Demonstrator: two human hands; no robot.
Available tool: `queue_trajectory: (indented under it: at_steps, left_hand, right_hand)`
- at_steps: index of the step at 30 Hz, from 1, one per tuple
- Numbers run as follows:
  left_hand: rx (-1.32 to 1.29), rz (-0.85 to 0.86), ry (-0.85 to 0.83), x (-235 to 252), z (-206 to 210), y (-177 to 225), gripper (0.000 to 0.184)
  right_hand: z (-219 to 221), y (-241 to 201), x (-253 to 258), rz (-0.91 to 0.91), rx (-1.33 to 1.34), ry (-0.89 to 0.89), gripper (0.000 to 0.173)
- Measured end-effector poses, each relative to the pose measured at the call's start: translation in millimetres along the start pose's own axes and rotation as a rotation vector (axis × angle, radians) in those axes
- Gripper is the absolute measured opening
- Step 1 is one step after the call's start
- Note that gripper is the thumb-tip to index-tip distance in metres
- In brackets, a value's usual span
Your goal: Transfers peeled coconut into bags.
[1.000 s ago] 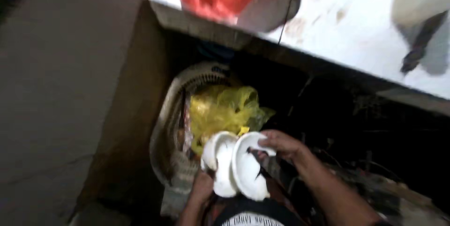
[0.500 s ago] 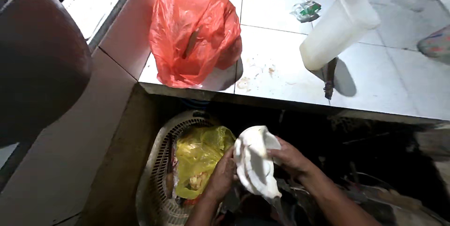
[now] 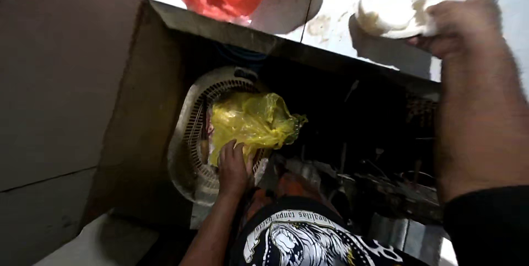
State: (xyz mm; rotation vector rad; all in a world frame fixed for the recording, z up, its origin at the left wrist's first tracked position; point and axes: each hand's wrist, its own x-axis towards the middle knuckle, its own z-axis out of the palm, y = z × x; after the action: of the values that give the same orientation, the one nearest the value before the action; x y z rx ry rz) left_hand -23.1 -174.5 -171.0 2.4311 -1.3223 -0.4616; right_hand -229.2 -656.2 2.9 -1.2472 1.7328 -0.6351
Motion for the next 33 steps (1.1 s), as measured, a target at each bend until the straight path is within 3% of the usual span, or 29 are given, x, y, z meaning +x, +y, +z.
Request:
queue_trajectory:
  at_steps: [2,4,5,7,9,10,12,14,16,18,20,22,24,26,29,31,33]
  left_hand:
    - [-0.008,0.062,-0.036,8,7,-9,0.031]
    - [-0.048,0.092,-0.221,18,11,-9,0.031]
    - [-0.053,0.058,-0.341,22,14,-8,0.031]
    - [-0.055,-0.080,-0.516,34,21,-13,0.030]
    - [-0.048,-0.213,-0.609,44,33,-25,0.029]
    - [-0.044,-0.256,-0.616,48,38,-32,0.032]
    - [-0.017,-0.332,-0.613,62,34,-37,0.043]
    - [-0.013,-0.412,-0.583,81,21,-36,0.055]
    - [0.017,-0.482,-0.546,102,6,-37,0.066]
    - [0.062,-0.500,-0.507,120,-11,-42,0.057]
    - [0.051,-0.480,-0.417,134,-28,-49,0.051]
    - [-0.059,-0.471,-0.270,142,-41,-58,0.060]
    - [-0.190,-0.435,-0.162,144,-47,-66,0.064]
    - [-0.321,-0.454,-0.191,148,-61,-61,0.053]
    - [-0.445,-0.497,-0.244,157,-76,-50,0.046]
    - [-0.386,-0.346,-0.247,160,-81,-49,0.051]
    - [-0.328,-0.149,-0.210,158,-79,-58,0.050]
  right_hand:
    - [-1,-5,10,0.042,0.097,-0.066,0.046]
    - [0,-10,4,0.042,0.166,-0.107,0.062]
    - [3,-8,-6,-0.002,0.116,-0.033,0.069]
    - [16,3,-37,-0.244,-0.087,0.214,0.074]
    - [46,35,-79,-0.687,-0.209,0.387,0.057]
    - [65,56,-107,-0.874,-0.252,0.338,0.043]
    - [113,106,-160,-1.061,-0.296,0.009,0.024]
    - [164,160,-195,-1.026,-0.355,-0.469,0.020]
    - [206,195,-211,-0.817,-0.566,-0.935,0.035]
    - [230,209,-211,-0.546,-0.894,-1.188,0.053]
    - [237,209,-199,-0.363,-1.150,-1.170,0.055]
    - [232,200,-182,-0.338,-1.248,-1.064,0.046]
    - [224,187,-169,-0.371,-1.258,-0.974,0.042]
    - [226,175,-168,-0.449,-1.154,-0.899,0.036]
    - [265,186,-181,-0.637,-0.928,-0.832,0.030]
    - [305,200,-189,-0.594,-0.910,-0.869,0.031]
    - [335,220,-197,-0.441,-0.979,-0.920,0.047]
